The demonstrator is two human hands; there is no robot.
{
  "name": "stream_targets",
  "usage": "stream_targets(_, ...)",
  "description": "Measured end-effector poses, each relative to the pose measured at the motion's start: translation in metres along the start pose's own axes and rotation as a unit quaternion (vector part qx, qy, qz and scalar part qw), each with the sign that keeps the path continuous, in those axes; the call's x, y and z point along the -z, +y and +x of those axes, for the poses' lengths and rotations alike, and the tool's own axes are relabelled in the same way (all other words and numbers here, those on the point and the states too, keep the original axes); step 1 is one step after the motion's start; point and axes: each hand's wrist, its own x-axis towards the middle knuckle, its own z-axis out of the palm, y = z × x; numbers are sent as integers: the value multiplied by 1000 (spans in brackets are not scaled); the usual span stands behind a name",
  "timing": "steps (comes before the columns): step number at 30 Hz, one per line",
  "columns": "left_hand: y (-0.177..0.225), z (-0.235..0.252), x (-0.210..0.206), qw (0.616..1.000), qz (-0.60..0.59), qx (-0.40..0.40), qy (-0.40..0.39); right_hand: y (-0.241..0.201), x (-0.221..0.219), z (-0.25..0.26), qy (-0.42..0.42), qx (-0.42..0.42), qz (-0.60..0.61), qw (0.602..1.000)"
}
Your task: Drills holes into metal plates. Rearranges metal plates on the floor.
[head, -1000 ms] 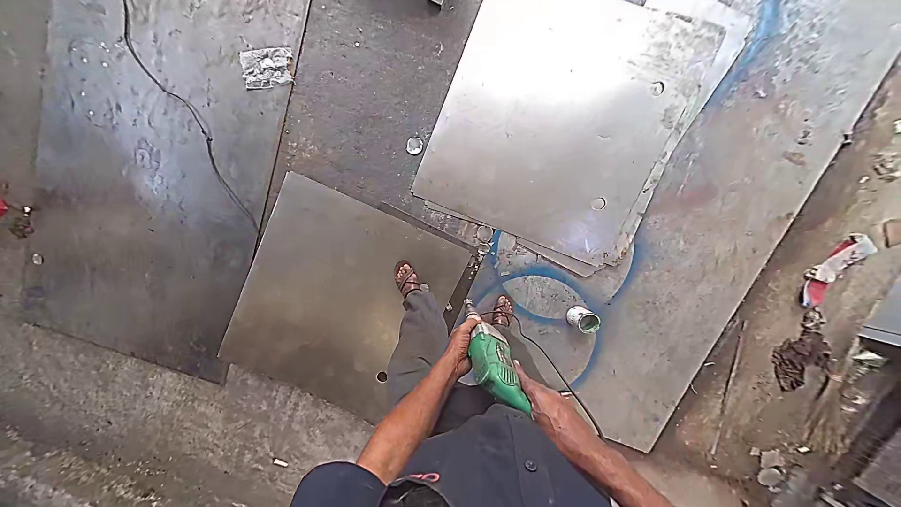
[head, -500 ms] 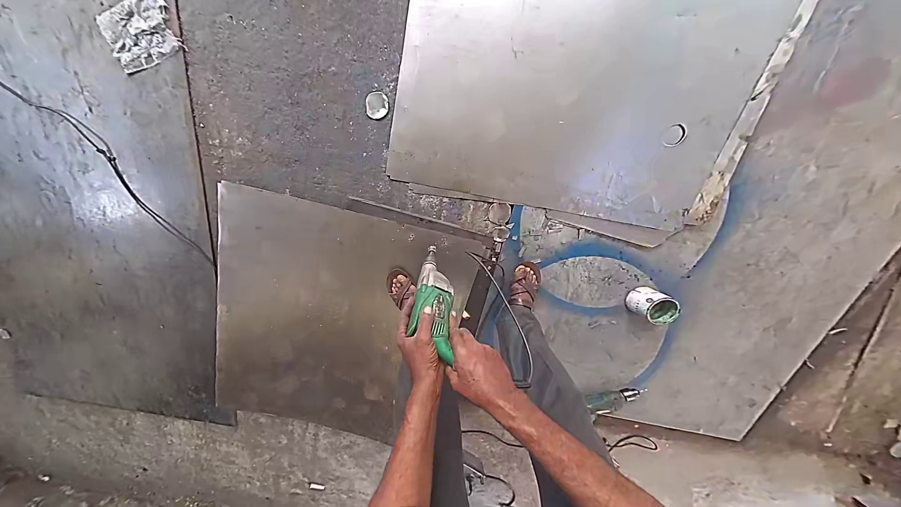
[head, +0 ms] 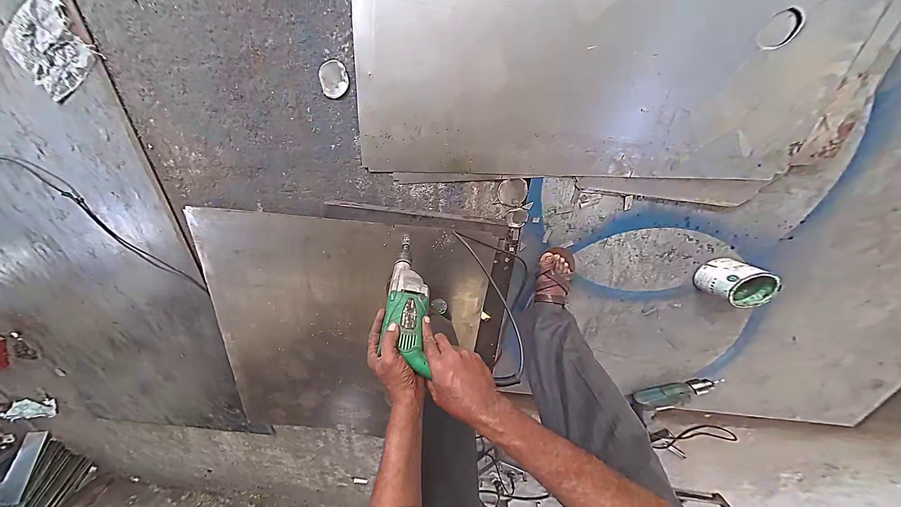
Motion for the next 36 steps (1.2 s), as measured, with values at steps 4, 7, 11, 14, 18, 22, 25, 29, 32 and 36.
stream_targets(4,-2,6,-5,1000,4,6,4,4,1,7,13,10,-1,1000)
stream_targets(7,-1,9,-6,1000,7,8,5,4,3,11,10,13,1,1000)
stream_targets(11,1,9,-7,1000,14,12,7,4,5,11,-5,13,12,1000)
stream_targets(14,0,8,-9,1000,9,17,12,6,6,11,-7,14,17,1000)
stream_targets(18,3,10,-12,1000,12,9,1,3,17,12,-35,5,25,999)
stream_targets(22,13,17,-17,999,-23,15,-23,-9,34,17,-49,-19,47,998)
stream_targets(25,15,24,-13,999,-28,18,-31,-20,42,20,-65,-29,43,997)
stream_targets(29,18,29,-4,999,-15,25,-44,-30,36,22,-72,-29,49,996)
stream_targets(32,18,28,-2,998,-16,37,-50,-30,34,22,-64,-21,51,996)
stream_targets(36,17,25,-6,998,-8,42,-40,-24,39,21,-62,-14,58,996)
